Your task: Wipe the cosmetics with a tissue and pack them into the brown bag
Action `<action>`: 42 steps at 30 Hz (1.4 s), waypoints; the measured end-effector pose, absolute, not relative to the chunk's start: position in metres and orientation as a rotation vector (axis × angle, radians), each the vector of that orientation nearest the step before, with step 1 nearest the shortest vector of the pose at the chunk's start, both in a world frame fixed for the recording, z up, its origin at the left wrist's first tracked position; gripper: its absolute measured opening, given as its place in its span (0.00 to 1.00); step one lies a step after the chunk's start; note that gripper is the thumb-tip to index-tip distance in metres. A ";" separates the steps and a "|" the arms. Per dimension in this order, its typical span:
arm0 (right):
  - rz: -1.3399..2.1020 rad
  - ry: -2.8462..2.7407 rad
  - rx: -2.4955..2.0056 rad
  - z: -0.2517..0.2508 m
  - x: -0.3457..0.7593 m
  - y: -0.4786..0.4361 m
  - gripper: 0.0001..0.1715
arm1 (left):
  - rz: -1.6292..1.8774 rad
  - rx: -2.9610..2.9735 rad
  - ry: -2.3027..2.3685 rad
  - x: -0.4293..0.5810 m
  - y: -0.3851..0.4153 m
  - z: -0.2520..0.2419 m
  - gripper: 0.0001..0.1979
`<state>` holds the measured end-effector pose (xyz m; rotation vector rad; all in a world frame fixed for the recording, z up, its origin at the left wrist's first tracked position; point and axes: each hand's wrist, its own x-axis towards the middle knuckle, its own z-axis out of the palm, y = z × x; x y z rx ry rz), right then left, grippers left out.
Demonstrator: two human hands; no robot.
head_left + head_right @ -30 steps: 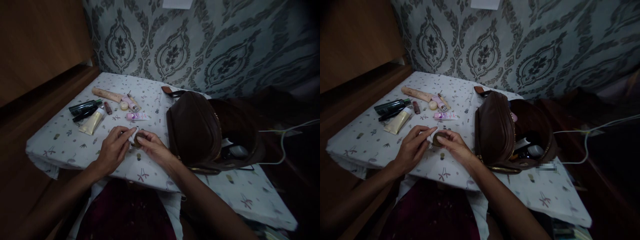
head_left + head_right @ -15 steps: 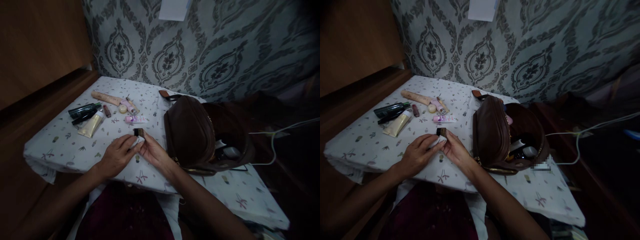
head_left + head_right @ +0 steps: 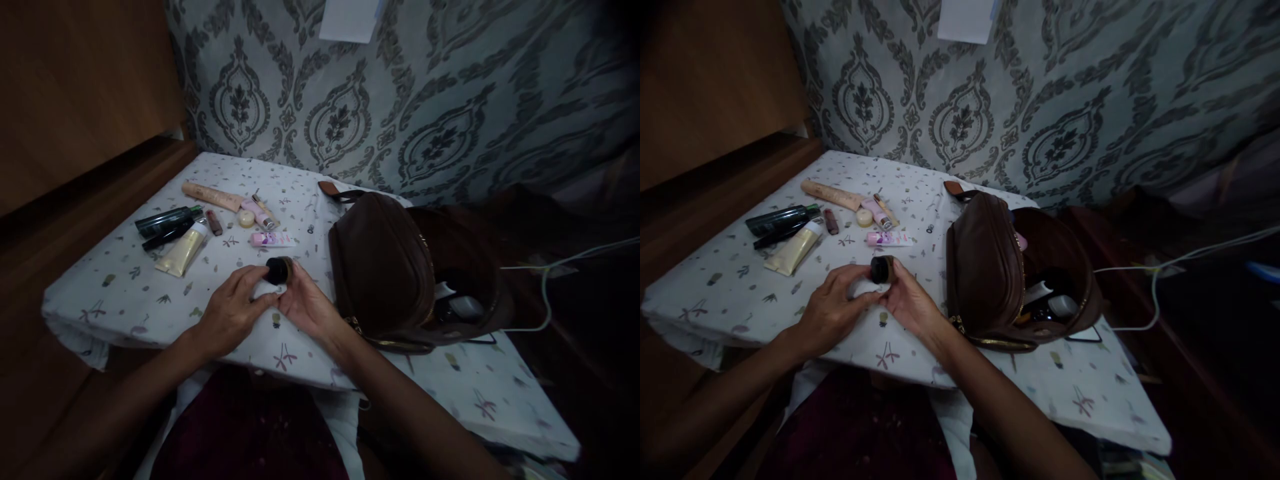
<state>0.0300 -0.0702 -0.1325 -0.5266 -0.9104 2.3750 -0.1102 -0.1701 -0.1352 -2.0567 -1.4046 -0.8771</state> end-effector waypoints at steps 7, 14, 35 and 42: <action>2.455 -0.777 -0.480 -0.131 0.032 -0.067 0.13 | -1.049 -2.134 -1.535 -0.114 -0.169 -0.135 0.14; 2.458 -0.768 -0.492 -0.132 0.033 -0.068 0.16 | -1.360 -2.189 -1.742 -0.114 -0.171 -0.132 0.19; 1.895 -1.562 -0.622 -0.136 0.035 -0.068 0.22 | -1.461 -2.265 -1.585 -0.117 -0.167 -0.114 0.24; 1.911 -1.625 -0.586 -0.135 0.033 -0.072 0.21 | -1.468 -2.404 -1.388 -0.109 -0.168 -0.101 0.24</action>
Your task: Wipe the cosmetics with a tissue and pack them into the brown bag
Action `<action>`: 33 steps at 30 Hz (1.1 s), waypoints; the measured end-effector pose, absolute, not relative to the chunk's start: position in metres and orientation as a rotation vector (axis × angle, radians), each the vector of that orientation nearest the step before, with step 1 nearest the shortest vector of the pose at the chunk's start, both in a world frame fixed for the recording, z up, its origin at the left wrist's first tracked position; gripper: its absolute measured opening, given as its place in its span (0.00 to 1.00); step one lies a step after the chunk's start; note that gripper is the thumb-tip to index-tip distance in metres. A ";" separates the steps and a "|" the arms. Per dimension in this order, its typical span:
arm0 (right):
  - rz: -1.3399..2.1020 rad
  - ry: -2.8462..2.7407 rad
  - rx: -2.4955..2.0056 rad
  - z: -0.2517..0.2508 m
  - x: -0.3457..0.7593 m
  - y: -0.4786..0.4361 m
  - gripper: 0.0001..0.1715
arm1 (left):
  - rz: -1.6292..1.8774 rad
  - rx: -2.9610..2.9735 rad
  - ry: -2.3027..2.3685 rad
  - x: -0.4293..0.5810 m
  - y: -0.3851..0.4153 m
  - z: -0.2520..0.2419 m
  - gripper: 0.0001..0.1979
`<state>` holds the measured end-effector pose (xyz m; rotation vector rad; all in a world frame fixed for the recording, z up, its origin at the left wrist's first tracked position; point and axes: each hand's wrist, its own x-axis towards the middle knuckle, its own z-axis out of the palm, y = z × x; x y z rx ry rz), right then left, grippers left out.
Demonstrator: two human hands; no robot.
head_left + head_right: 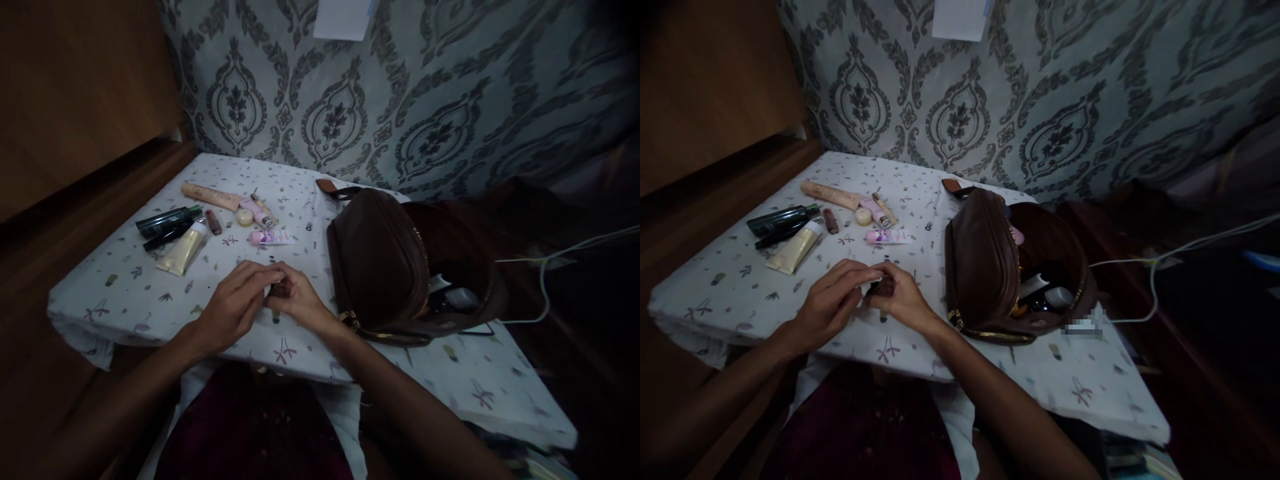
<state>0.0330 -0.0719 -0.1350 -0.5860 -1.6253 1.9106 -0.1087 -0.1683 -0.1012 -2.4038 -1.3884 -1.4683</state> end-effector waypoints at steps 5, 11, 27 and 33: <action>2.027 -1.370 -0.564 -0.126 0.033 -0.074 0.25 | -1.598 -2.354 -1.445 -0.108 -0.176 -0.096 0.19; 2.202 -1.038 -0.454 -0.121 0.029 -0.082 0.22 | -1.818 -1.978 -1.724 -0.102 -0.176 -0.097 0.13; 1.092 -1.500 -0.601 -0.037 0.132 -0.099 0.26 | -1.669 -2.615 -1.841 -0.035 -0.173 -0.059 0.11; 0.726 -1.601 -0.837 0.001 0.209 -0.064 0.24 | -0.711 -2.621 -1.210 0.012 -0.135 -0.040 0.28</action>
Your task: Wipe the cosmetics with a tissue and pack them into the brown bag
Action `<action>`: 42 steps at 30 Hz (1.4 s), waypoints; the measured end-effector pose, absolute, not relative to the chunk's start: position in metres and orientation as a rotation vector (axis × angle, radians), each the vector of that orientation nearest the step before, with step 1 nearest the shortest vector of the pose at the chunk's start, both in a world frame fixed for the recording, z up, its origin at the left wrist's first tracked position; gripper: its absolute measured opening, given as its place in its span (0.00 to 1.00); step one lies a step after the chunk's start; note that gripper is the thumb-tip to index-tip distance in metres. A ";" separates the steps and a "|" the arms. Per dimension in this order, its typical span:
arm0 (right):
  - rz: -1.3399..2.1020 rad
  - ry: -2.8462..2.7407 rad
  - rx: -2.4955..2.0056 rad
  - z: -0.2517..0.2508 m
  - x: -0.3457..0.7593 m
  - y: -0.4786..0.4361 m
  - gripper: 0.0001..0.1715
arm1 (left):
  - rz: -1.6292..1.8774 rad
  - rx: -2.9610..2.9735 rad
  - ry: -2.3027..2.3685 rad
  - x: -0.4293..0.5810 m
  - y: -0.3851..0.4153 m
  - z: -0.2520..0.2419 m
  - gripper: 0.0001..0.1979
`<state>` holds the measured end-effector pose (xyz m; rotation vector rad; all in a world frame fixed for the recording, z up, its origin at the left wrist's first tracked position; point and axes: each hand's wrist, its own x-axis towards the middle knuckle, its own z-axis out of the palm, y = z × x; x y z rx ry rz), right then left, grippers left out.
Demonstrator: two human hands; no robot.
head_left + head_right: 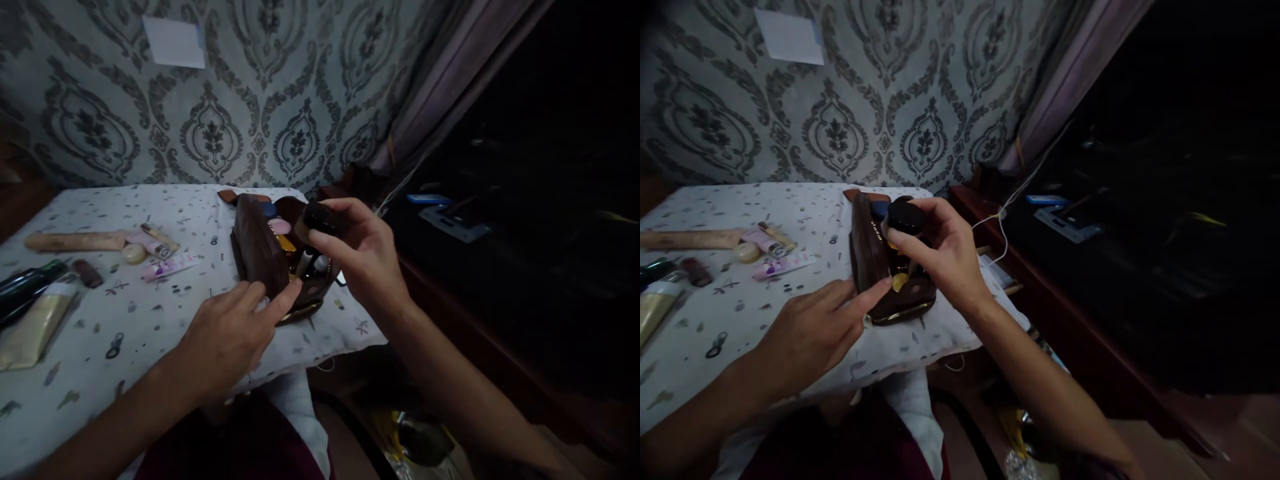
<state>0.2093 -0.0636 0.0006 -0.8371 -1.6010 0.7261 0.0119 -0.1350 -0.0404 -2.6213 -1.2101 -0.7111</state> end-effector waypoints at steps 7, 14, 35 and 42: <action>0.410 -2.135 -0.925 0.004 0.239 -0.048 0.27 | 0.076 -2.545 -1.443 0.033 -0.123 -0.043 0.37; 0.326 -2.375 -0.922 0.007 0.241 -0.038 0.22 | 0.400 -2.706 -1.677 0.047 -0.121 -0.035 0.37; -0.260 -3.156 -1.116 0.010 0.202 -0.028 0.11 | 0.405 -2.779 -1.673 0.041 -0.119 -0.042 0.40; -0.206 -3.138 -1.054 0.011 0.208 -0.027 0.10 | 0.311 -2.750 -1.619 0.037 -0.122 -0.042 0.41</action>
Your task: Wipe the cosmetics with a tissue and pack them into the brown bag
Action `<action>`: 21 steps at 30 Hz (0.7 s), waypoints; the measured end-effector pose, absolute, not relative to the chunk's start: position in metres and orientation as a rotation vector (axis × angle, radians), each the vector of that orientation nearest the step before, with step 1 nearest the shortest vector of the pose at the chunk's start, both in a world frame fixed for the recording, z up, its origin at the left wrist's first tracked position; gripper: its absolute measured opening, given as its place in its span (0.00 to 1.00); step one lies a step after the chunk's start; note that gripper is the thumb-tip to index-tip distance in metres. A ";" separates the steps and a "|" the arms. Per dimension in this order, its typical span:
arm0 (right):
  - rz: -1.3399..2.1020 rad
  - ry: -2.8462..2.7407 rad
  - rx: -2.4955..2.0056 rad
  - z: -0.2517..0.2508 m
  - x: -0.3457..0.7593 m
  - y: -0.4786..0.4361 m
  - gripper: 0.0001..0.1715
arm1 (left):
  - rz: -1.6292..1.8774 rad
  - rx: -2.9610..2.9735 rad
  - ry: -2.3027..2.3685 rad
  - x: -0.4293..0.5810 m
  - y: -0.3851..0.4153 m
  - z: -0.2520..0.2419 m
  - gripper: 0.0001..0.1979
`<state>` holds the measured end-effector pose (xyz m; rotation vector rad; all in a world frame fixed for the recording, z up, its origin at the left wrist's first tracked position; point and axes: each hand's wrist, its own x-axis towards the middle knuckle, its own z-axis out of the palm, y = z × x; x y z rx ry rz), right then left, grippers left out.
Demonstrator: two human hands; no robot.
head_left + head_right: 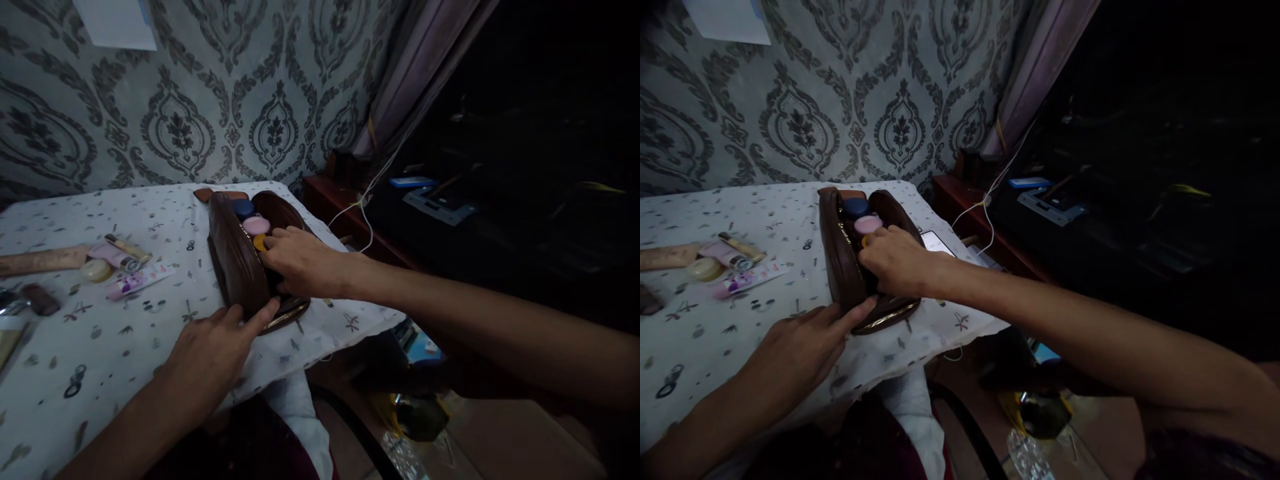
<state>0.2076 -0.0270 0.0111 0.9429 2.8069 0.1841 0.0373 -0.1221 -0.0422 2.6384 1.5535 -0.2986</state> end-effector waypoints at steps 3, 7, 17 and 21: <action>0.085 2.834 0.979 0.020 0.212 -0.029 0.10 | -0.268 2.693 1.566 0.034 -0.121 -0.040 0.42; -0.040 3.014 1.131 0.029 0.222 -0.035 0.07 | -0.267 2.784 1.653 0.028 -0.115 -0.032 0.40; -0.335 3.243 0.894 -0.005 0.251 -0.083 0.11 | 0.373 2.956 1.667 0.015 -0.099 -0.041 0.23; -0.149 3.414 0.915 -0.030 0.259 -0.100 0.13 | 0.591 2.884 1.546 0.010 -0.096 -0.055 0.19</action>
